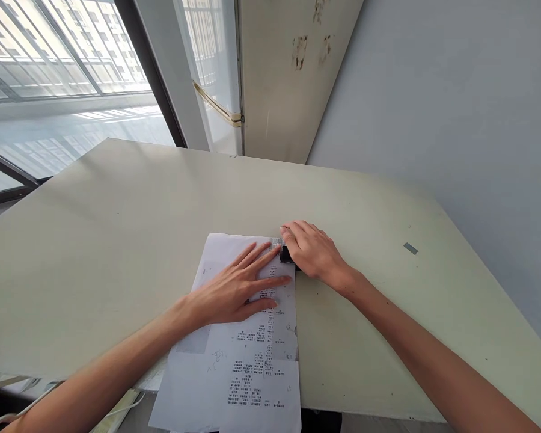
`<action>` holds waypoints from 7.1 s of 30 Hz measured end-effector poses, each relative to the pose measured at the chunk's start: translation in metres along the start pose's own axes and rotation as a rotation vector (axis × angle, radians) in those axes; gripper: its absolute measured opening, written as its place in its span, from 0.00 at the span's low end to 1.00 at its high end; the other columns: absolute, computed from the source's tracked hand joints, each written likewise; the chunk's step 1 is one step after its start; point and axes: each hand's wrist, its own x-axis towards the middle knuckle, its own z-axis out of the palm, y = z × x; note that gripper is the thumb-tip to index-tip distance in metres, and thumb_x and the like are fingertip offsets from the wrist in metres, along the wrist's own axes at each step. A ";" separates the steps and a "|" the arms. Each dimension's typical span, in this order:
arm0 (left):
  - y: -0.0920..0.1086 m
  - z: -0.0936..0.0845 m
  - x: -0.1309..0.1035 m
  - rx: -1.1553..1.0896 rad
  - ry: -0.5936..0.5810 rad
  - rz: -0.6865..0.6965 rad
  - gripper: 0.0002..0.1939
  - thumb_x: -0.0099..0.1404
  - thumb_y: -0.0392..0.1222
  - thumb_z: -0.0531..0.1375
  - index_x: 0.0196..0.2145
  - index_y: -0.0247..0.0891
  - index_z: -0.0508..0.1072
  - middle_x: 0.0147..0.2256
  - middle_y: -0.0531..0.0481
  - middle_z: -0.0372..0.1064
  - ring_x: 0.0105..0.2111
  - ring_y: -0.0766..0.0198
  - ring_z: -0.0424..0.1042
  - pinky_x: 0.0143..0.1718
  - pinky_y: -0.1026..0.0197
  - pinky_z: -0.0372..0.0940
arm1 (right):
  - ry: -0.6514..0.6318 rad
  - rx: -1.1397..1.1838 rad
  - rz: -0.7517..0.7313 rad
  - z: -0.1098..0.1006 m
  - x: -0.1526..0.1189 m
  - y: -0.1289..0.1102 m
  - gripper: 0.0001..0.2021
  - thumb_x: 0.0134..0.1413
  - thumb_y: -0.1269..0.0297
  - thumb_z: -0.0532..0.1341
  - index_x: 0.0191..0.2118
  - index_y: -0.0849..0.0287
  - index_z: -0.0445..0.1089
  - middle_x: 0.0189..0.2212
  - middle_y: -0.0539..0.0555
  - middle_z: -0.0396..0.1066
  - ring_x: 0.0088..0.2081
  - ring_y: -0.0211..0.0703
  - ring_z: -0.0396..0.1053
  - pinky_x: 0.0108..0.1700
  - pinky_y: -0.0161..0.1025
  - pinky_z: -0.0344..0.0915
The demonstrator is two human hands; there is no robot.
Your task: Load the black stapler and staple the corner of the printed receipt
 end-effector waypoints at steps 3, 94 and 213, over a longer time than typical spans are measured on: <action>0.000 0.000 0.000 0.001 0.002 0.002 0.25 0.76 0.54 0.58 0.67 0.52 0.67 0.76 0.50 0.34 0.75 0.40 0.40 0.73 0.32 0.44 | 0.004 -0.018 -0.011 0.002 0.001 0.001 0.22 0.74 0.53 0.44 0.57 0.48 0.71 0.61 0.51 0.73 0.62 0.51 0.68 0.63 0.52 0.65; 0.003 0.001 0.000 0.001 -0.015 -0.040 0.24 0.76 0.54 0.57 0.66 0.51 0.69 0.76 0.47 0.41 0.75 0.41 0.41 0.73 0.31 0.43 | -0.125 -0.260 -0.013 0.003 0.007 -0.007 0.28 0.75 0.54 0.39 0.72 0.48 0.60 0.73 0.57 0.55 0.74 0.56 0.52 0.70 0.61 0.54; -0.053 -0.032 0.016 -0.129 0.241 -0.589 0.22 0.68 0.56 0.63 0.55 0.46 0.70 0.48 0.50 0.78 0.48 0.54 0.75 0.51 0.53 0.68 | 0.275 0.292 -0.345 0.017 -0.017 0.041 0.20 0.70 0.62 0.55 0.65 0.48 0.63 0.63 0.56 0.68 0.65 0.52 0.66 0.66 0.55 0.65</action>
